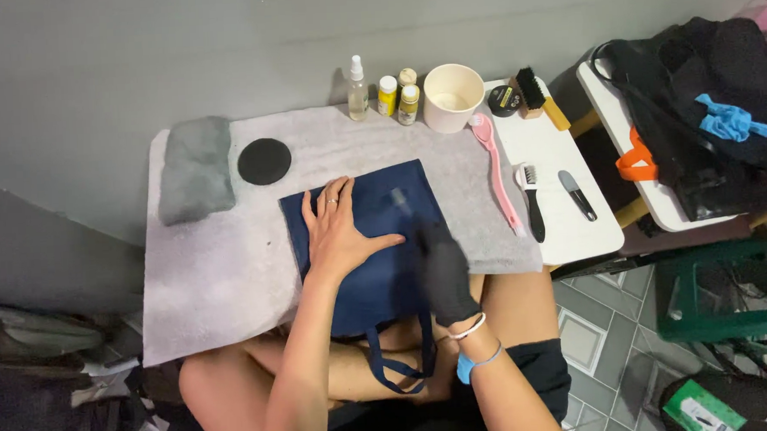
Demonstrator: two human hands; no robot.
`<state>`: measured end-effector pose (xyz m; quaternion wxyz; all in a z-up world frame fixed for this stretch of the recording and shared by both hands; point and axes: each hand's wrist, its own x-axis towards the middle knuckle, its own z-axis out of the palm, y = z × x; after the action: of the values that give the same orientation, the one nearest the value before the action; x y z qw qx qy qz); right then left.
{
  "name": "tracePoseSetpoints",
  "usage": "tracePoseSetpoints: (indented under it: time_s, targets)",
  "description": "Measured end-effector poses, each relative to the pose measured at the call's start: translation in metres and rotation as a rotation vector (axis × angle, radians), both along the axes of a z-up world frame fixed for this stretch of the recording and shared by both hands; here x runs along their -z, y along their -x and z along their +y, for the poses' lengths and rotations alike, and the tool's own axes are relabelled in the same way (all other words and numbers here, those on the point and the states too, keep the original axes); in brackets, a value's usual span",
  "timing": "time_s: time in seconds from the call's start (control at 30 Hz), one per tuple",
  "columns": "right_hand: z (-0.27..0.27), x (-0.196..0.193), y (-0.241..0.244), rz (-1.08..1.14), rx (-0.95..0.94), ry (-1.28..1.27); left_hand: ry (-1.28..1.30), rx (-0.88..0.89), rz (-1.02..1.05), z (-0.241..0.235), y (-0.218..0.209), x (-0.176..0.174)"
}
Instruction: The person cleans a blue tote bag by applying a white substance with a small brush and wiping it with a cloth. They work on both sides of the bag, repeatedly dipping the brush into a container and wiping the surface.
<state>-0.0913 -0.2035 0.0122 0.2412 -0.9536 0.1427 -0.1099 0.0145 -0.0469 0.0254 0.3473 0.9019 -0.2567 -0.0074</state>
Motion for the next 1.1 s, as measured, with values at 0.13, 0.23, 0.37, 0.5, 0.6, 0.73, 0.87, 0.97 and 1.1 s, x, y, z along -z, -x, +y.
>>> tracePoseSetpoints:
  time_s: [0.13, 0.23, 0.37, 0.5, 0.6, 0.73, 0.87, 0.97, 1.1]
  targets:
    - [0.01, -0.007, 0.007, 0.061, 0.142, -0.353, -0.022, 0.004, 0.003, -0.001, 0.004, -0.007]
    - [-0.016, 0.036, 0.005, -0.056, 0.128, -0.098, -0.016, 0.006, 0.032, -0.001, 0.002, -0.006]
    - [-0.014, 0.033, 0.001, 0.004, 0.076, -0.079, -0.016, 0.014, 0.019, -0.003, 0.001, -0.005]
    - [-0.026, 0.047, 0.0, 0.025, 0.126, -0.075, -0.03, 0.003, 0.021, -0.004, 0.003, -0.006]
    - [0.021, -0.043, -0.001, 0.145, 0.136, -0.158, -0.063, -0.008, -0.008, -0.004, 0.002, -0.007]
    - [-0.011, 0.012, -0.01, -0.019, 0.107, -0.055, -0.048, -0.013, 0.026, -0.003, 0.001, -0.007]
    - [-0.012, 0.001, -0.017, 0.001, 0.056, -0.12, -0.05, 0.007, 0.014, -0.004, 0.002, -0.007]
    - [-0.025, 0.03, -0.026, 0.057, 0.05, -0.066, -0.049, 0.002, 0.018, -0.003, 0.002, -0.007]
    - [-0.023, 0.011, -0.024, 0.083, 0.066, -0.104, -0.056, 0.002, 0.014, -0.003, 0.001, -0.005]
